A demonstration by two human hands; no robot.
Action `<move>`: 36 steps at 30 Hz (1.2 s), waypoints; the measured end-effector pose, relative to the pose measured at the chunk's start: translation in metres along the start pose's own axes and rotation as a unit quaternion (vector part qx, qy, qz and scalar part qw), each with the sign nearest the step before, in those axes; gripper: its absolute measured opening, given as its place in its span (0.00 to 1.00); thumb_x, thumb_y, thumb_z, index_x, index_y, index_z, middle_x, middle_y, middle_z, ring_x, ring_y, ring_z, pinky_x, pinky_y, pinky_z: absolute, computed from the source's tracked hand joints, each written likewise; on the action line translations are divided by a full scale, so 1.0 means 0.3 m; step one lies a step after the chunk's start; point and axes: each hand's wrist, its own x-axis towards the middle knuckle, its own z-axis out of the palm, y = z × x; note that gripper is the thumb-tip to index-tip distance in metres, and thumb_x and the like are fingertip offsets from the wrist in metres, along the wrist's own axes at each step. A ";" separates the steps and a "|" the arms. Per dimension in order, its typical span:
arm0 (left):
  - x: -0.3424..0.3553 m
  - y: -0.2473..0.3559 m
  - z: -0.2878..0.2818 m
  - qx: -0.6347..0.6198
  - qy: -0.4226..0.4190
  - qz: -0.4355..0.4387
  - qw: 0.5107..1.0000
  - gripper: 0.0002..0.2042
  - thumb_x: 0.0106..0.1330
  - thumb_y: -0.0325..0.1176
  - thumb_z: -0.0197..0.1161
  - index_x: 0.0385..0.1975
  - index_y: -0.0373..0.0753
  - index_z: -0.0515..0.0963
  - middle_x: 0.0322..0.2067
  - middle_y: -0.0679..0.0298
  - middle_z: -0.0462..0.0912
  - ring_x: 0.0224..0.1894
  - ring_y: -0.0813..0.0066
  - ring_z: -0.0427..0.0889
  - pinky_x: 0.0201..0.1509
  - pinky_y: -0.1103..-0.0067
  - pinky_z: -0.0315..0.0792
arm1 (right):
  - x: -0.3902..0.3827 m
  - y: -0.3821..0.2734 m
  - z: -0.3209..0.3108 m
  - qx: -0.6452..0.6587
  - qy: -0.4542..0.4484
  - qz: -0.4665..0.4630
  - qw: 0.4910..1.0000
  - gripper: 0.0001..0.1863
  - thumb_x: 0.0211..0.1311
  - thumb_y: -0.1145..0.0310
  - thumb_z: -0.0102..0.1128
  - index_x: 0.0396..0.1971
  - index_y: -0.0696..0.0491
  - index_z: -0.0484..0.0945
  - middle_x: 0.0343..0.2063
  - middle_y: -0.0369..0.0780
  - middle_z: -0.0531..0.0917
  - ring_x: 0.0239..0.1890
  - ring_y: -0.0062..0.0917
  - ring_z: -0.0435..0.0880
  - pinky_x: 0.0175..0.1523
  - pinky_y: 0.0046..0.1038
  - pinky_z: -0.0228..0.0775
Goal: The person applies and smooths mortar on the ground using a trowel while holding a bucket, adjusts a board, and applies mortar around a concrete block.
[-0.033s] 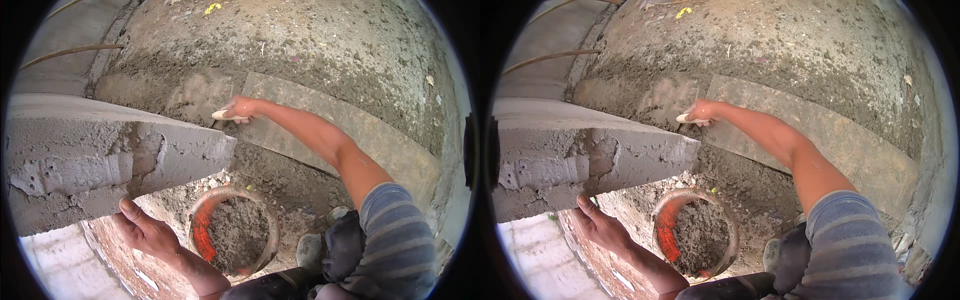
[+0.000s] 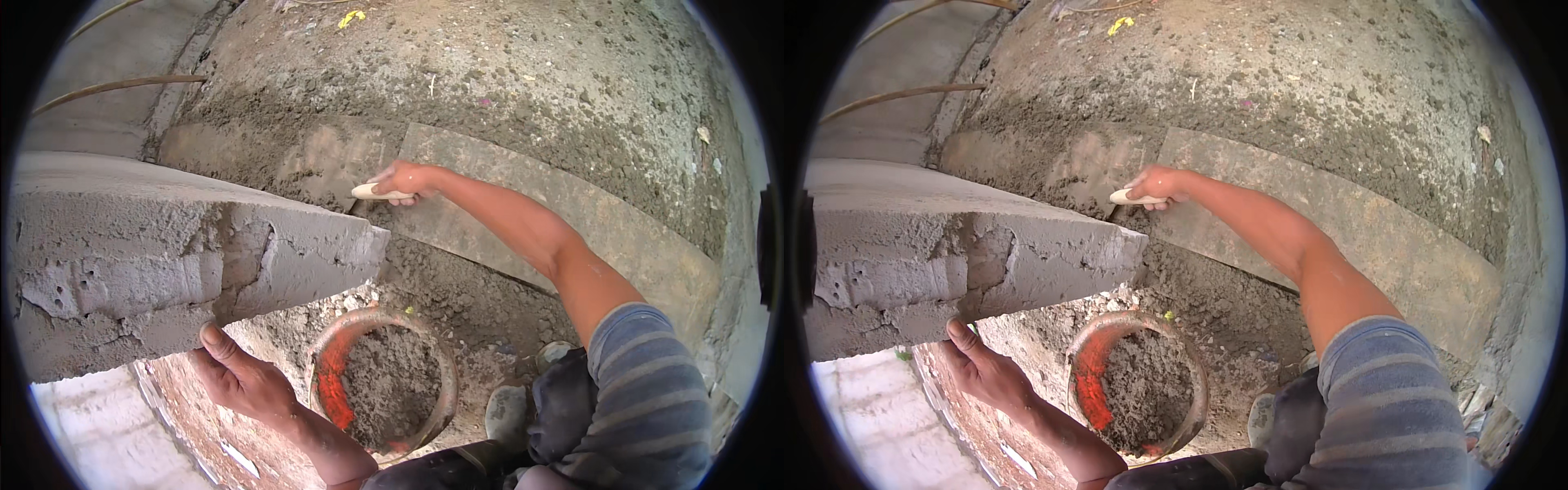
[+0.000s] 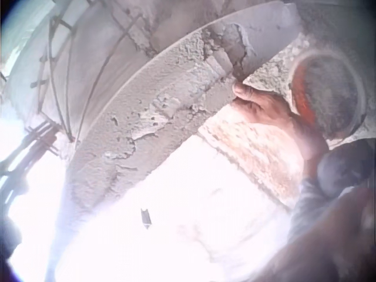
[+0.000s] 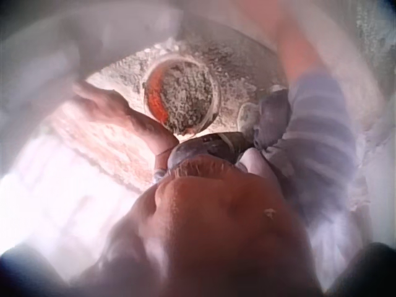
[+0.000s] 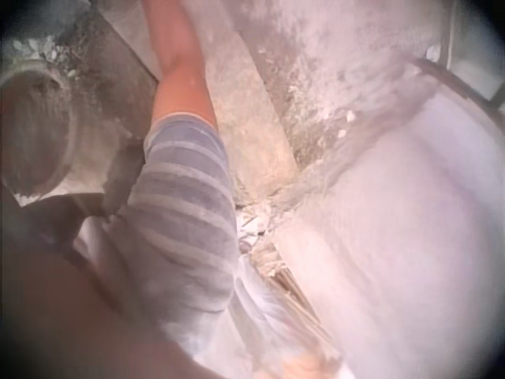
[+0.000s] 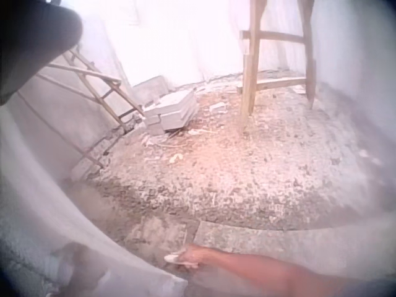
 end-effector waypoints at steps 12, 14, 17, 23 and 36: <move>-0.004 0.013 0.027 -0.016 0.036 -0.055 0.998 0.27 0.74 0.50 0.56 0.51 0.25 0.76 0.47 0.52 0.81 0.48 0.68 0.75 0.58 0.73 0.70 | -0.976 -0.127 0.063 0.049 0.227 -0.013 0.973 0.31 0.69 0.61 0.61 0.69 0.52 0.66 0.21 0.33 0.75 0.15 0.11 0.69 0.19 0.18 0.63; 0.000 0.004 0.037 0.006 0.055 -0.102 0.993 0.32 0.73 0.53 0.57 0.58 0.25 0.73 0.57 0.48 0.77 0.60 0.62 0.74 0.65 0.73 0.67 | -1.066 -0.066 0.123 0.052 0.223 0.002 0.973 0.33 0.66 0.63 0.65 0.70 0.49 0.65 0.30 0.37 0.83 0.15 0.12 0.72 0.22 0.18 0.67; 0.015 -0.057 0.026 -0.031 0.073 -0.076 0.994 0.38 0.70 0.59 0.55 0.62 0.25 0.69 0.66 0.43 0.67 0.70 0.54 0.65 0.71 0.69 0.62 | -1.165 0.006 0.206 -0.131 0.084 -0.081 0.984 0.32 0.63 0.64 0.67 0.68 0.45 0.69 0.47 0.39 0.86 0.32 0.23 0.82 0.38 0.27 0.75; -0.002 0.010 0.047 0.011 0.031 0.035 0.999 0.22 0.77 0.44 0.50 0.48 0.28 0.78 0.43 0.46 0.81 0.45 0.60 0.81 0.49 0.66 0.78 | -1.197 0.116 0.179 -0.419 0.138 -0.161 0.883 0.30 0.63 0.64 0.62 0.65 0.51 0.69 0.42 0.44 0.83 0.38 0.41 0.82 0.42 0.38 0.74; -0.202 0.007 -0.115 -0.109 -0.494 0.131 0.853 0.25 0.75 0.44 0.51 0.55 0.23 0.72 0.56 0.41 0.73 0.53 0.52 0.77 0.61 0.62 0.69 | -1.334 0.346 0.149 -0.335 0.506 0.075 0.791 0.20 0.57 0.68 0.59 0.48 0.60 0.67 0.30 0.52 0.82 0.34 0.51 0.83 0.40 0.50 0.73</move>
